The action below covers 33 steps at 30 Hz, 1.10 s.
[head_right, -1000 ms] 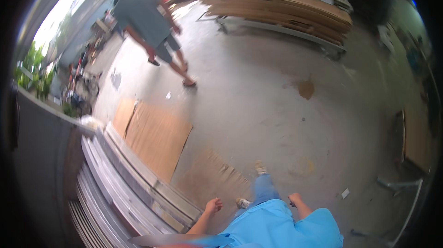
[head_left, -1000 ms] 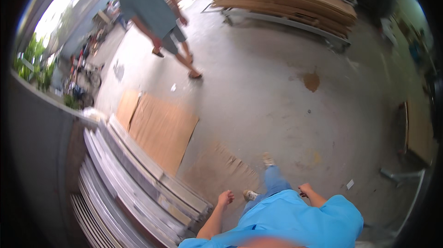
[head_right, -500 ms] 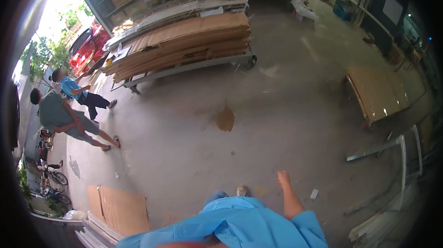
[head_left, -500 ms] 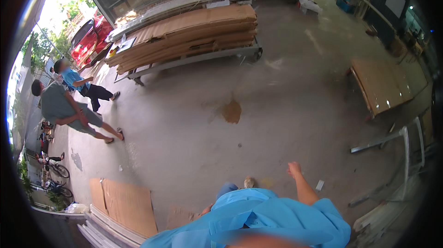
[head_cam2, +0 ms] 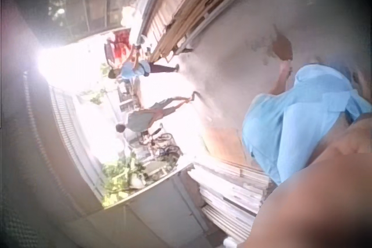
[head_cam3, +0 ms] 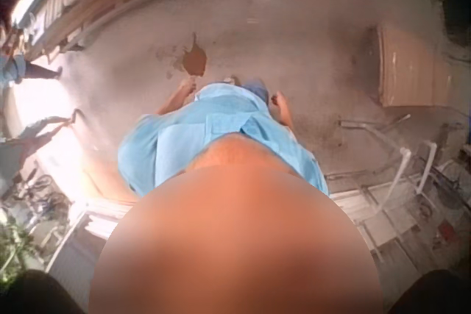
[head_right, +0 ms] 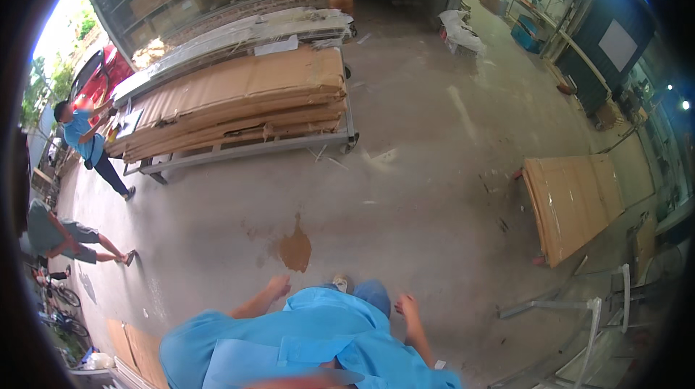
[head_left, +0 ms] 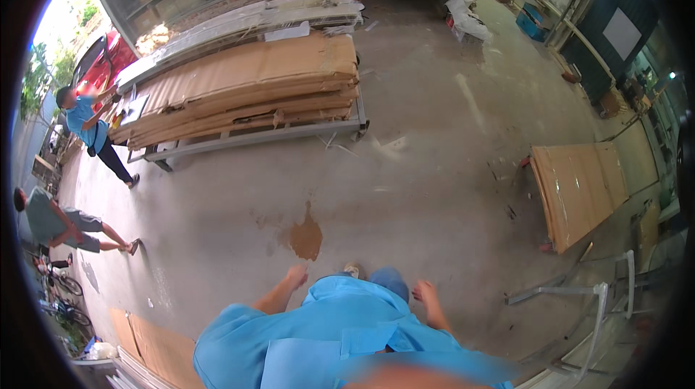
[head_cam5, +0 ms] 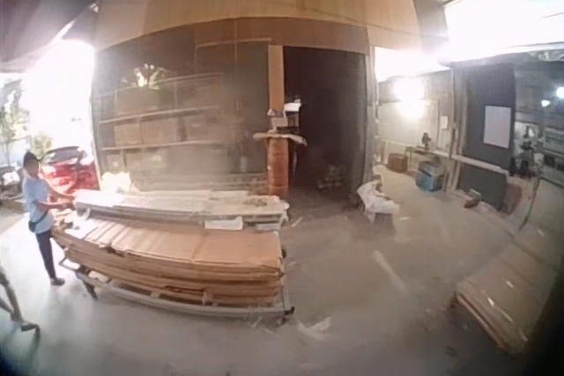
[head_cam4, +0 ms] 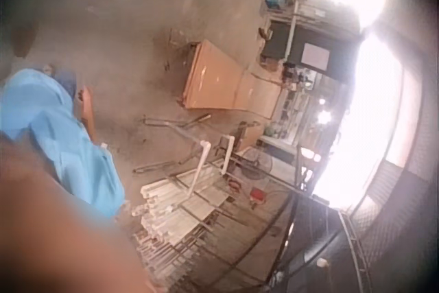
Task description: The person repeatedly picks up long, plastic-wrapped rectangular items and places them into a vertical stack. The person also briefly handles a clipboard and papers near the end of the clip.
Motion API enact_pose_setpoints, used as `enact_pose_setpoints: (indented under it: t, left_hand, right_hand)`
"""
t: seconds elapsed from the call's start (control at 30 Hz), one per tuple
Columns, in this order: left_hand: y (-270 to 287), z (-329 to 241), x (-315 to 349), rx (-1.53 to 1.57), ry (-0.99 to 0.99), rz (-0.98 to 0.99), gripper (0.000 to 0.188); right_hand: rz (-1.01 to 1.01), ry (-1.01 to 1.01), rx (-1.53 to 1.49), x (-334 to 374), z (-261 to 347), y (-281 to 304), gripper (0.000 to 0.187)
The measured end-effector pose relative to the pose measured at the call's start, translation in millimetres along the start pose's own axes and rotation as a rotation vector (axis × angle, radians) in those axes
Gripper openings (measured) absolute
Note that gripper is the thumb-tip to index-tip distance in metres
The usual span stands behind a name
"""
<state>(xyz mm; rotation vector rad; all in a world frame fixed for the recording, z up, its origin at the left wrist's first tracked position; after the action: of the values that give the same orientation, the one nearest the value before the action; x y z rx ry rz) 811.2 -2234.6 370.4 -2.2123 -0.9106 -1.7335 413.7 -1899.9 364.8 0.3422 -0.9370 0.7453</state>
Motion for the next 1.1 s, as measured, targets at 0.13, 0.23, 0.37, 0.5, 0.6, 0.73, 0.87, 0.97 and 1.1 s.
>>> enact_pose_setpoints:
  t: [0.13, 0.23, 0.37, 0.5, 0.6, 0.73, 0.87, 0.97, 1.1]
  left_hand:
    - [43, -304, -24, 0.284, -0.445, 0.062, 0.026]
    - [84, -526, -42, -0.015, -0.709, -0.225, 0.033]
    - [128, -745, -64, 0.297, -0.925, -0.232, 0.032]
    - [181, -890, -75, 0.264, -0.883, -0.332, 0.04]
    - [244, -968, -85, 0.219, -0.942, -0.638, 0.048]
    - [314, -1032, -163, 0.261, -0.661, -0.619, 0.05]
    - [342, -1058, -272, 0.879, -0.377, -0.475, 0.046]
    - [353, -1070, -326, 1.075, -0.182, -0.687, 0.044]
    - [362, -1074, -362, 1.068, 0.086, -0.857, 0.03]
  right_hand:
    - [-0.124, 0.001, -0.254, -15, 1, 63, 0.027]
    - [-0.152, -0.087, -0.115, -68, 32, 84, 0.028]
    - [-0.08, -0.084, 0.129, -164, 153, 110, 0.029]
    - [-0.089, -0.009, 0.255, -261, 378, 150, 0.032]
    - [-0.207, 0.201, 0.026, -335, 592, 163, 0.031]
    - [-0.293, 0.348, 0.476, -411, 849, 118, 0.037]
    - [-0.332, 0.507, 0.935, -467, 1024, -26, 0.038]
    - [0.017, 0.675, 1.197, -504, 1099, -203, 0.046]
    - [0.53, 1.155, 1.308, -525, 1181, -447, 0.056]
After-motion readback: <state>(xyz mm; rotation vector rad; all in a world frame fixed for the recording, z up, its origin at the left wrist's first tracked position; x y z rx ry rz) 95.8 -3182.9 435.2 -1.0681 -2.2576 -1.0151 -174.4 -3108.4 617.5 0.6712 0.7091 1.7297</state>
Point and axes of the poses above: each hand's wrist, its own x-axis away from the middle knuckle, its own y-axis out of the back of the hand, z = x × y, the point moved 5 cm from there along -x, towards the middle knuckle, and after that the axes turned 10 degrees about z, right-handed, at the moved point
